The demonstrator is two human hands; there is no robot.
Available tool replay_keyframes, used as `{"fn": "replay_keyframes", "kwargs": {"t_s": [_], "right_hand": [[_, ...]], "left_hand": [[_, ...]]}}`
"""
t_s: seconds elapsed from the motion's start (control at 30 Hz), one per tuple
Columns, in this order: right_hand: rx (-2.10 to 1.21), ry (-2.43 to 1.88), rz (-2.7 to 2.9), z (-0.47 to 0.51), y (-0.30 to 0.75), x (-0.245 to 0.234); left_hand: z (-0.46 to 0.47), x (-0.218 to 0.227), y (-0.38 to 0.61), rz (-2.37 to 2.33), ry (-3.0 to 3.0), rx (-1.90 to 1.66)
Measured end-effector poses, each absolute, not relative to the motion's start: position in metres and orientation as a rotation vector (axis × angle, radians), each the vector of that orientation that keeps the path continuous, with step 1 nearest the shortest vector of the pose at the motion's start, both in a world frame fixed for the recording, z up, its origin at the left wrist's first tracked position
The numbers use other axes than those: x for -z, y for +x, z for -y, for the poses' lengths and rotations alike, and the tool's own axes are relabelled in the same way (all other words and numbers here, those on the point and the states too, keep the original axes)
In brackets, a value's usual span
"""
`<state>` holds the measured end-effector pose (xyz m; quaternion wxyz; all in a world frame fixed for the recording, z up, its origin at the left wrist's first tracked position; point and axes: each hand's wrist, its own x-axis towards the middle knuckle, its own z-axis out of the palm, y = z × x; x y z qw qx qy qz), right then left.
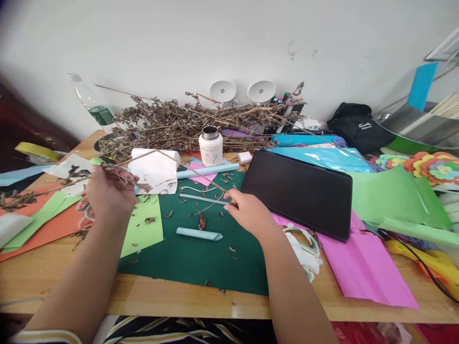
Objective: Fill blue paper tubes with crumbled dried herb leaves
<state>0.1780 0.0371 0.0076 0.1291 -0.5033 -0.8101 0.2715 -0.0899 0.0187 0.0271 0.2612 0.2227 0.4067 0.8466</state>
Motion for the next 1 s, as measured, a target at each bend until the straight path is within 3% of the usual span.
{"fn": "replay_keyframes", "kwargs": {"t_s": [0.2,0.5,0.67,0.8,0.87,1.0], "right_hand": [[-1.081,-1.375,2.382,-0.035,0.177,-0.01],[-1.155,-1.263,2.315,-0.035,0.183,-0.011],[-0.747,-1.357,1.863,-0.038,0.181,-0.004],[-0.457,-1.144,1.919,-0.036,0.174,-0.001],[-0.547,-1.097,2.029,-0.032,0.168,-0.001],[-1.136,-1.061,1.954,-0.021,0.157,-0.002]], "left_hand": [[-0.021,-0.031,-0.095,-1.054,0.353,-2.255],[-0.019,-0.03,-0.096,-1.024,0.42,-2.256],[-0.019,-0.028,-0.091,-1.024,0.433,-2.245],[-0.018,-0.024,-0.074,-1.086,0.615,-2.164],[-0.016,-0.02,-0.064,-1.1,0.767,-2.071],[-0.008,-0.012,-0.048,-1.147,1.022,-1.804]]}}
